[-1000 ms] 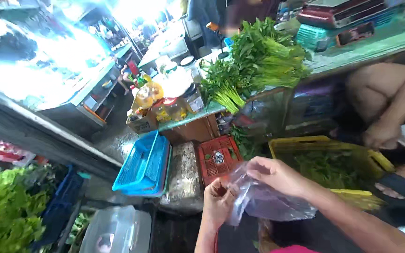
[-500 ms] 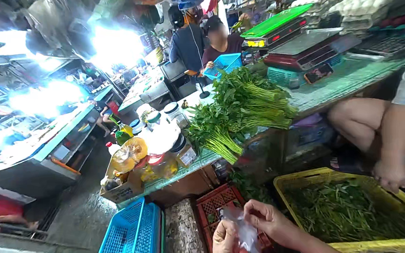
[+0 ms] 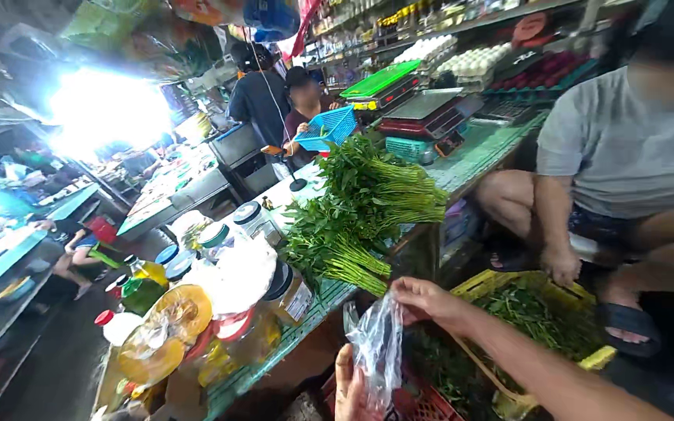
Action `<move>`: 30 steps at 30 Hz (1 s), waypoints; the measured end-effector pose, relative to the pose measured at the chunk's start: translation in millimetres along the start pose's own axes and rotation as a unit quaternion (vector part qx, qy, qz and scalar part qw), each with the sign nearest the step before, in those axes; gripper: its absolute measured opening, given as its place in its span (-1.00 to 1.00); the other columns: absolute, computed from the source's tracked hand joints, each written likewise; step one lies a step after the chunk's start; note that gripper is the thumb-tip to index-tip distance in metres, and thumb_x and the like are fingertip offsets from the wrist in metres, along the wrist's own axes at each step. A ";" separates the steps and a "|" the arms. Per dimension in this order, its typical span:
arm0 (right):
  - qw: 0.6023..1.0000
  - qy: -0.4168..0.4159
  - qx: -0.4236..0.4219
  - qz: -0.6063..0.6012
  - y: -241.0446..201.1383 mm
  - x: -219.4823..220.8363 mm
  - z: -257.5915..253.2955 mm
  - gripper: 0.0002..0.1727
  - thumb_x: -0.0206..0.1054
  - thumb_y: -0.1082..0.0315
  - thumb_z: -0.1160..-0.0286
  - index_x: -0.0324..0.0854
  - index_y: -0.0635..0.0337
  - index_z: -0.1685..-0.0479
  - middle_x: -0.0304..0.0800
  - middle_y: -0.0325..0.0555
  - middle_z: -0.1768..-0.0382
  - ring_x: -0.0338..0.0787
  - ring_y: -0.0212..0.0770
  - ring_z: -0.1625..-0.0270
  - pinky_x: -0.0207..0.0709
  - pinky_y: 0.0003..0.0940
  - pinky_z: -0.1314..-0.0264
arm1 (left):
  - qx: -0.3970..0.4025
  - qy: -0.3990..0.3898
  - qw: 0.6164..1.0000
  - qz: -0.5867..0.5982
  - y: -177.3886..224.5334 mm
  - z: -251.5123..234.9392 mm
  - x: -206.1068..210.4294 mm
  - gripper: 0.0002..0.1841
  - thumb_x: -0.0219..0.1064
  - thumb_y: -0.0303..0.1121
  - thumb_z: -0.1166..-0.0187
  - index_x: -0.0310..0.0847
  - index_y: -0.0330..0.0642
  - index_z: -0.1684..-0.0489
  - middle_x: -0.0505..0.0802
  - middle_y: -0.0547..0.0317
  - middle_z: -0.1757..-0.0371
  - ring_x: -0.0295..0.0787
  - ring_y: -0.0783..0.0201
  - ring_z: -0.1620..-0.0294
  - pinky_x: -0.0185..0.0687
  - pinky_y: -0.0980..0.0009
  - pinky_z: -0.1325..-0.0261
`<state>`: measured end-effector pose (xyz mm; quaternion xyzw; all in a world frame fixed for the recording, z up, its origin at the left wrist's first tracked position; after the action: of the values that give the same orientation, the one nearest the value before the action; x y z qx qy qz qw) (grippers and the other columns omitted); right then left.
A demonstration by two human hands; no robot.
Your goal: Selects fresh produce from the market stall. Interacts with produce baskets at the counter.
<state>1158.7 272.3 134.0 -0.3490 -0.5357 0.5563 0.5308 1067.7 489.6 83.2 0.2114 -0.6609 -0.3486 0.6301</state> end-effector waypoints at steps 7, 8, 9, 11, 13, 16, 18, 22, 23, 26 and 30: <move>0.987 0.136 -0.069 0.040 -135.9 -44.8 -106.2 -0.43 0.05 0.22 -0.88 0.05 0.14 -0.78 0.50 0.14 -0.54 0.78 -0.01 -0.25 0.69 -0.12 -0.20 | -0.067 0.083 0.848 -0.519 14.5 -103.5 -83.6 -0.73 0.20 -0.42 -0.72 0.70 -0.38 -0.18 0.86 -0.10 -0.01 0.79 0.17 -0.01 0.66 0.16 -0.19; 0.983 0.154 -0.085 0.054 -148.5 -51.0 -123.6 -0.42 0.07 0.23 -0.87 0.04 0.13 -0.78 0.46 0.16 -0.59 0.76 0.03 -0.29 0.67 -0.07 -0.22 | -0.069 0.102 0.802 -0.584 17.7 -121.7 -92.2 -0.70 0.26 -0.33 -0.73 0.70 -0.39 -0.20 0.88 -0.18 -0.03 0.83 0.03 -0.08 0.65 0.02 -0.28; 0.976 0.179 -0.101 0.076 -159.5 -56.0 -139.6 -0.40 0.12 0.23 -0.85 0.06 0.14 -0.78 0.44 0.17 -0.60 0.75 0.06 -0.32 0.67 -0.03 -0.24 | -0.088 0.127 0.753 -0.639 21.1 -136.4 -98.3 -0.63 0.28 -0.22 -0.73 0.68 -0.37 -0.24 0.88 -0.24 -0.06 0.84 -0.08 -0.15 0.63 -0.10 -0.33; 0.946 0.243 -0.143 0.158 -180.4 -65.3 -164.7 -0.31 0.27 0.28 -0.75 0.09 0.23 -0.78 0.35 0.27 -0.66 0.65 0.19 -0.45 0.58 0.11 -0.39 | -0.143 0.176 0.650 -0.726 25.1 -153.8 -105.1 -0.44 0.30 -0.04 -0.69 0.51 -0.24 -0.52 0.85 -0.26 -0.17 0.81 -0.20 -0.25 0.63 -0.22 -0.33; 0.888 0.306 -0.203 0.276 -203.2 -77.9 -186.4 -0.23 0.38 0.31 -0.63 0.11 0.29 -0.78 0.23 0.34 -0.72 0.57 0.28 -0.54 0.49 0.19 -0.51 | -0.189 0.181 0.570 -0.779 25.9 -162.9 -105.6 -0.24 0.31 0.05 -0.67 0.21 -0.14 -0.79 0.82 -0.25 -0.29 0.77 -0.23 -0.32 0.61 -0.23 -0.35; 0.774 0.338 -0.293 0.449 -236.9 -93.2 -217.4 -0.13 0.48 0.41 -0.44 0.13 0.31 -0.79 0.12 0.36 -0.78 0.31 0.42 -0.71 0.30 0.34 -0.64 | -0.203 0.147 0.498 -0.830 12.8 -166.9 -117.5 -0.28 0.23 0.05 -0.71 0.25 -0.14 -0.80 0.78 -0.27 -0.36 0.72 -0.28 -0.39 0.56 -0.28 -0.39; 0.702 0.309 -0.331 0.549 -253.4 -96.1 -242.6 0.04 0.63 0.38 -0.22 0.14 0.24 -0.82 0.06 0.29 -0.83 0.16 0.46 -0.77 0.13 0.52 -0.61 | -0.199 0.160 0.486 -0.836 10.6 -169.5 -115.6 -0.38 0.17 -0.03 -0.77 0.37 -0.20 -0.71 0.76 -0.31 -0.39 0.67 -0.31 -0.44 0.47 -0.28 -0.48; 0.652 0.201 -0.309 0.662 -262.7 -82.5 -307.1 0.31 0.80 0.30 0.02 -0.01 0.02 -0.92 -0.12 0.07 -0.91 -0.24 0.32 -0.92 -0.40 0.63 -0.73 | -0.243 0.184 0.466 -0.831 10.4 -178.5 -103.4 -0.55 0.15 -0.20 -0.77 0.56 -0.29 -0.50 0.81 -0.31 -0.27 0.73 -0.30 -0.35 0.59 -0.25 -0.34; 0.649 0.179 -0.302 0.675 -259.0 -82.3 -325.0 0.34 0.81 0.34 0.07 0.00 0.02 -0.92 -0.10 0.08 -0.91 -0.26 0.33 -0.92 -0.45 0.65 -0.72 | -0.252 0.182 0.460 -0.832 9.6 -180.4 -100.9 -0.56 0.15 -0.24 -0.77 0.56 -0.30 -0.49 0.81 -0.30 -0.28 0.73 -0.30 -0.35 0.59 -0.24 -0.34; 0.637 0.161 -0.297 0.693 -247.5 -90.2 -369.6 0.22 0.73 0.47 0.02 0.09 0.12 -0.87 0.25 0.35 -0.74 0.13 0.54 -0.77 -0.29 0.77 -0.63 | -0.258 0.179 0.455 -0.833 9.1 -181.7 -94.3 -0.60 0.19 -0.29 -0.72 0.63 -0.31 -0.40 0.80 -0.29 -0.28 0.73 -0.28 -0.34 0.60 -0.23 -0.32; 0.610 0.065 -0.199 0.764 -260.8 -116.3 -435.4 -0.46 0.54 0.45 -0.38 0.61 0.24 -0.41 0.75 0.53 -0.08 0.71 0.62 -0.19 0.42 0.67 -0.16 | -0.090 0.212 0.492 -0.840 4.7 -174.4 -104.3 -0.76 0.29 -0.39 -0.62 0.81 -0.30 -0.06 0.89 -0.22 -0.08 0.84 -0.20 -0.15 0.71 -0.12 -0.19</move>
<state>1654.3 222.6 285.7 -0.7642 -0.1358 0.6156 -0.1360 1251.6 533.9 8.7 0.6760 0.0174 -0.7153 0.1765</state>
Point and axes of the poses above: each hand's wrist, its own z-axis away from the middle knuckle, its own x-axis out of the palm, y = z × x, the point moved 3 cm from there along -z, towards the middle knuckle
